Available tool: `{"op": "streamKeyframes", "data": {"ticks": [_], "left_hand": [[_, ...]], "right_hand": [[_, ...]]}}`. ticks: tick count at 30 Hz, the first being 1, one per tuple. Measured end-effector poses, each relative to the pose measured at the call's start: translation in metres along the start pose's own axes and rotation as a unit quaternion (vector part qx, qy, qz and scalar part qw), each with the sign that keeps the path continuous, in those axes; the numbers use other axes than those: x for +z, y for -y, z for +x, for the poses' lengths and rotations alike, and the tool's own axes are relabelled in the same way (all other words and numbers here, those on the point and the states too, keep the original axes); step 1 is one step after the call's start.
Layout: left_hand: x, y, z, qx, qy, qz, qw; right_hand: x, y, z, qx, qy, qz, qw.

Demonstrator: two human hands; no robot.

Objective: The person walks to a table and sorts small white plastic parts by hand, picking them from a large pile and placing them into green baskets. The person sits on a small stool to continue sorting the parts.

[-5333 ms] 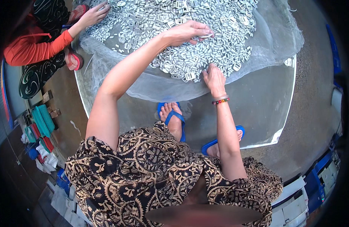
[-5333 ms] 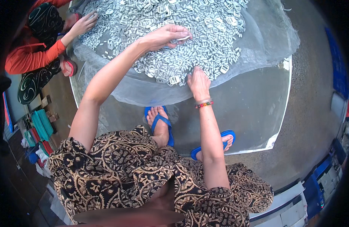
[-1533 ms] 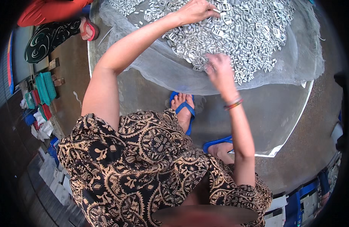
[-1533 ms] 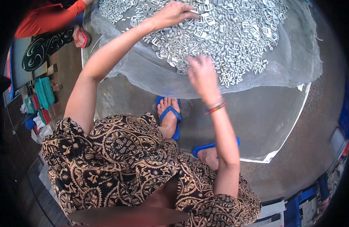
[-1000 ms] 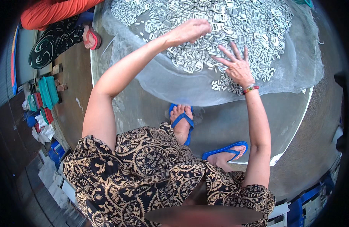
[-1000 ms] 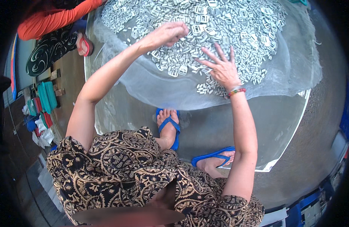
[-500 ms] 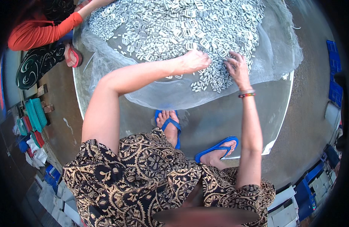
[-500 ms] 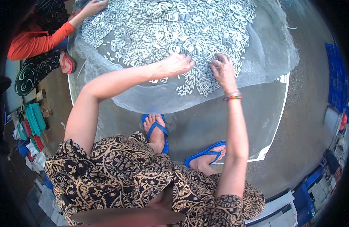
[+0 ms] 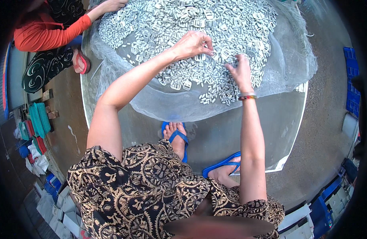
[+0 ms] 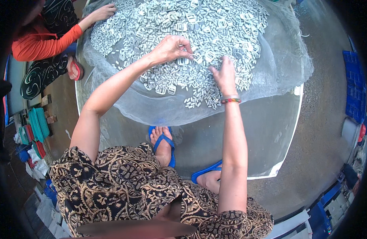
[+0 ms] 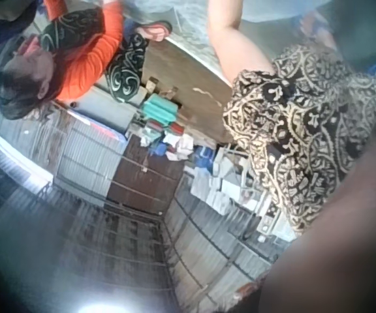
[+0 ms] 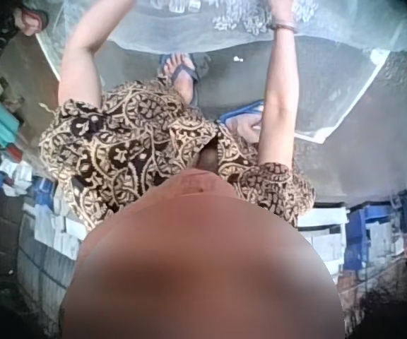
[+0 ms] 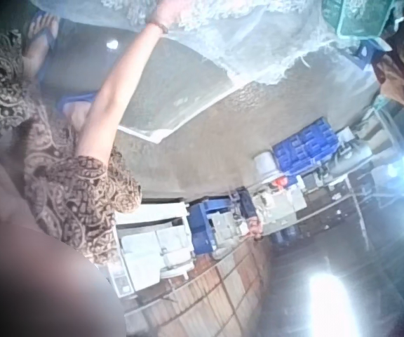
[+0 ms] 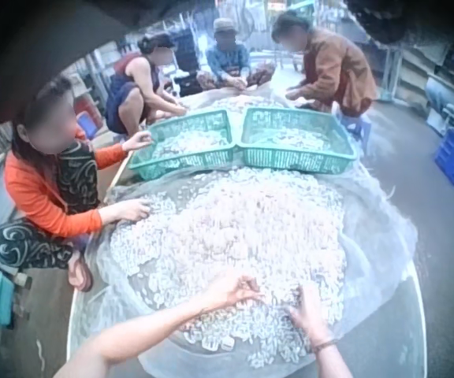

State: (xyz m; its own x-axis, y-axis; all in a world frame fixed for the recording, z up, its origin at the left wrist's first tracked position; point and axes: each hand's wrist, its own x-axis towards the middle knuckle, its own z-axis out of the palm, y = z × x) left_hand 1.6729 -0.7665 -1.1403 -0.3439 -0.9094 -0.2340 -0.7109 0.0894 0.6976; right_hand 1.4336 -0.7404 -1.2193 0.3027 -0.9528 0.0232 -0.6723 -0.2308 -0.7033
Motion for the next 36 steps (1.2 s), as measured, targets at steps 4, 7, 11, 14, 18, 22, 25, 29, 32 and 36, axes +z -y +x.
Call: {"op": "streamKeyframes", "data": {"ticks": [4, 7, 11, 14, 18, 22, 25, 29, 32, 36], "left_hand": [[0.010, -0.017, -0.002, 0.116, -0.022, -0.016, 0.993], [0.016, -0.037, -0.016, 0.045, 0.080, 0.150, 0.984], [-0.018, -0.061, -0.015, 0.067, 0.155, -0.183, 0.968], [-0.037, -0.079, -0.009, -0.062, 0.235, -0.464, 0.852], [-0.044, -0.082, -0.012, -0.060, 0.250, -0.676, 0.691], [-0.042, -0.073, -0.013, -0.086, 0.230, -0.691, 0.680], [-0.028, -0.073, -0.013, -0.023, 0.168, -0.379, 0.910], [0.028, -0.070, -0.021, 0.207, 0.037, 0.213, 0.954], [0.065, -0.037, -0.008, 0.206, 0.053, 0.355, 0.910], [0.058, 0.019, 0.052, 0.115, 0.162, 0.240, 0.950]], "right_hand": [[0.011, -0.002, -0.036, 0.006, 0.071, -0.086, 0.994], [-0.014, 0.024, -0.058, -0.028, 0.128, -0.009, 0.991], [-0.061, 0.061, -0.039, 0.222, 0.070, 0.347, 0.909], [-0.082, 0.060, -0.031, 0.281, -0.044, 0.534, 0.796], [-0.078, 0.042, -0.049, 0.374, -0.031, 0.646, 0.665], [-0.077, 0.059, -0.062, 0.378, 0.038, 0.601, 0.704], [-0.087, 0.081, -0.063, 0.361, 0.037, 0.637, 0.680], [-0.086, 0.065, -0.082, 0.375, -0.087, 0.717, 0.581], [-0.069, 0.022, -0.089, 0.259, -0.114, 0.804, 0.522], [-0.070, -0.009, -0.045, 0.264, -0.004, 0.846, 0.462]]}}
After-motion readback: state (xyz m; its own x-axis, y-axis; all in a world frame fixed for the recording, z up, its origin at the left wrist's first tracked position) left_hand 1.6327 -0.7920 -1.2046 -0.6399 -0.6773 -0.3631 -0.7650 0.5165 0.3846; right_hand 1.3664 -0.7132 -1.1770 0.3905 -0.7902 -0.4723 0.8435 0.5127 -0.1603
